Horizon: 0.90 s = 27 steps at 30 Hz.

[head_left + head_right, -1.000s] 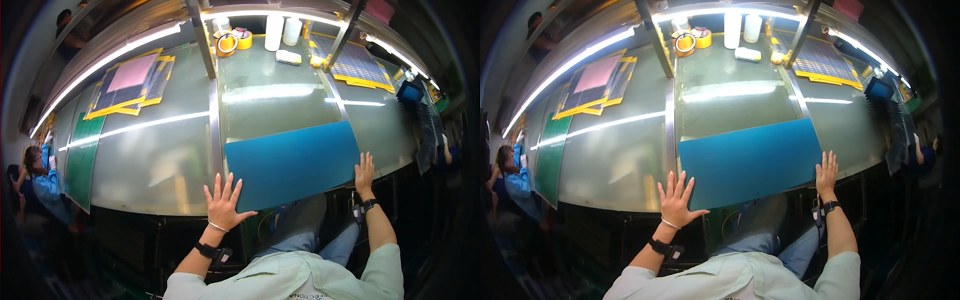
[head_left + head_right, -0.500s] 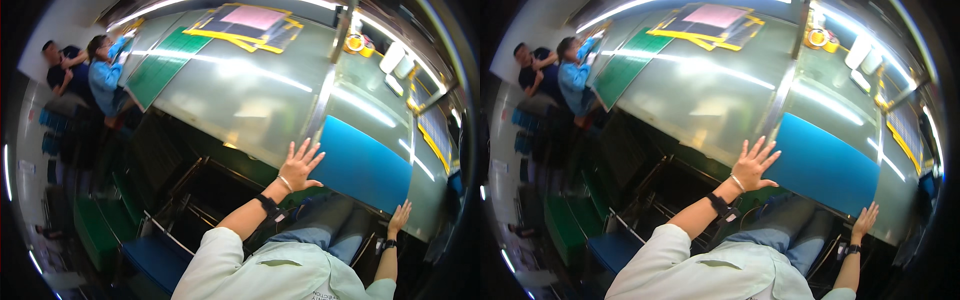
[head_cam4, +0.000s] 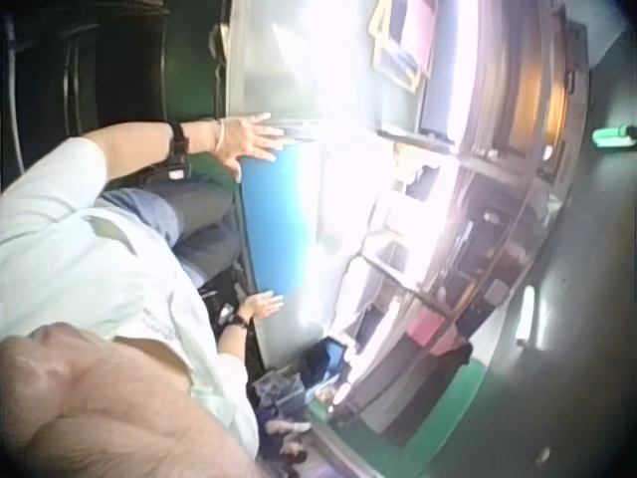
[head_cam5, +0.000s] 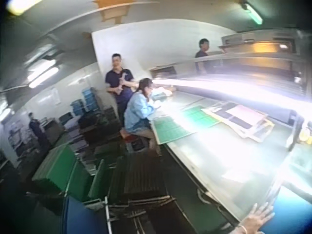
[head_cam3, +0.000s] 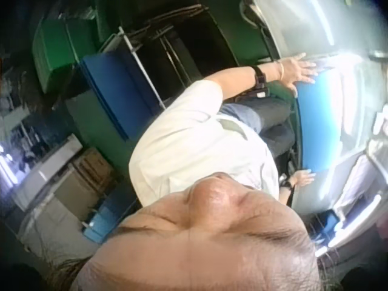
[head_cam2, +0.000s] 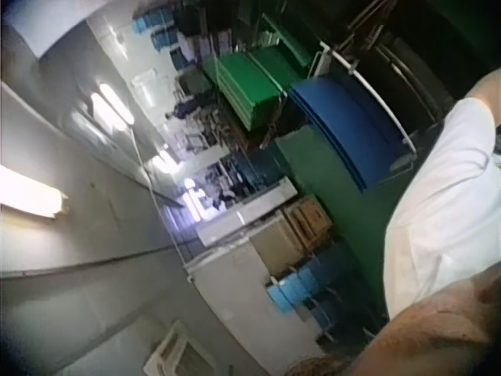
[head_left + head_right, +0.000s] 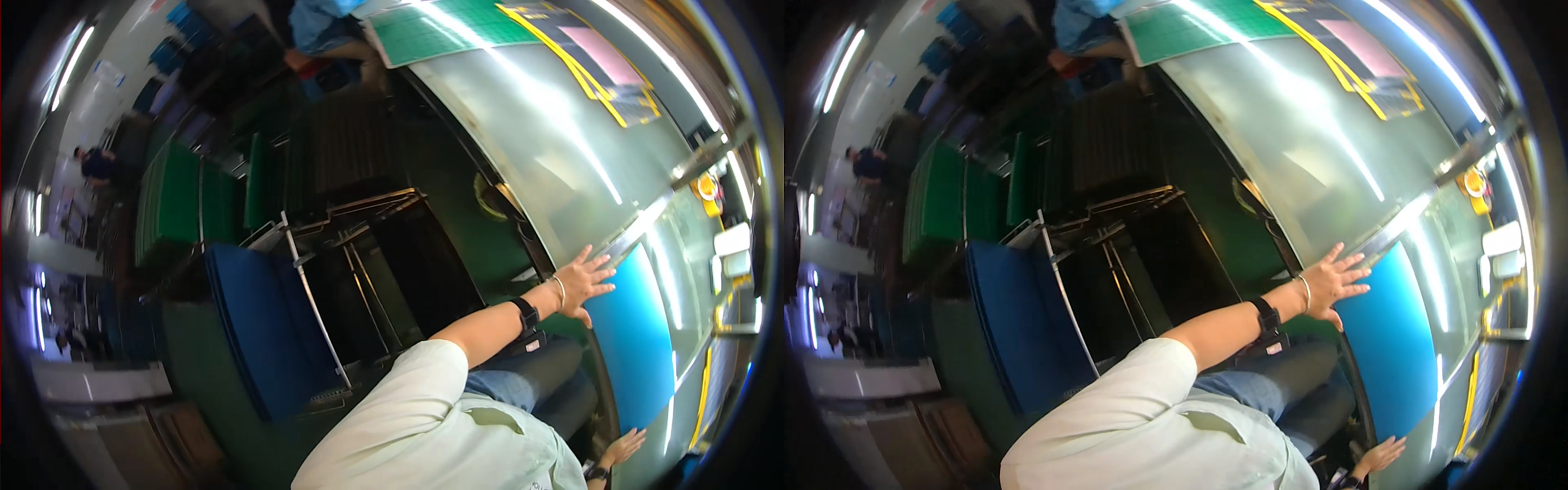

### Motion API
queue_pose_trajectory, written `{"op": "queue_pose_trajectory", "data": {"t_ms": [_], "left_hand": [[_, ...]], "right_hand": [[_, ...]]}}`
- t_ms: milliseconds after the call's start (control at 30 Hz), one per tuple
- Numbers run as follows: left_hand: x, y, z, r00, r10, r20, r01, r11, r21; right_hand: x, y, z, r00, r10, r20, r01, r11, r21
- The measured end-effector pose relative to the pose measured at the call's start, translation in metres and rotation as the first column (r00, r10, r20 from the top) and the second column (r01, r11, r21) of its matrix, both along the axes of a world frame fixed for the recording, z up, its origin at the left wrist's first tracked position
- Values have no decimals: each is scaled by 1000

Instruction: Inspecting and organizing large flat panels on an industrial workstation.

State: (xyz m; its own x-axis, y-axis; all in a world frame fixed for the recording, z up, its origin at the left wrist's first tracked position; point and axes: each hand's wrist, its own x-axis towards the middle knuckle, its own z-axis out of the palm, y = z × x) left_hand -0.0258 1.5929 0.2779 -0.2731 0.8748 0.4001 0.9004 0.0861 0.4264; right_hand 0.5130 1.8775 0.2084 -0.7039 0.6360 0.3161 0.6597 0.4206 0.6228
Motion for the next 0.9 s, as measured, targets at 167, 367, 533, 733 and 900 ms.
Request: {"op": "queue_pose_trajectory", "data": {"t_ms": [167, 367, 533, 733, 900], "left_hand": [[3, 15, -7, 999, -50, -21, 50, 999, -6], [2, 7, -1, 999, -45, -29, 42, 994, -100], [18, 14, -8, 999, 19, -50, -29, 978, -206], [26, -5, 13, 1000, -5, -3, 3, 940, -340], [21, -17, 42, 986, 136, 101, -99, 946, -308]], "right_hand": [[1, 1, 9, 994, -103, 41, 103, 995, -4], [-69, -50, 56, 934, 168, -314, -91, 966, 243], [-70, -55, 59, 941, 131, -312, -49, 965, 256], [-60, -43, 53, 923, 164, -348, -77, 965, 249], [-57, -56, 56, 928, 157, -338, -112, 982, 149]]}}
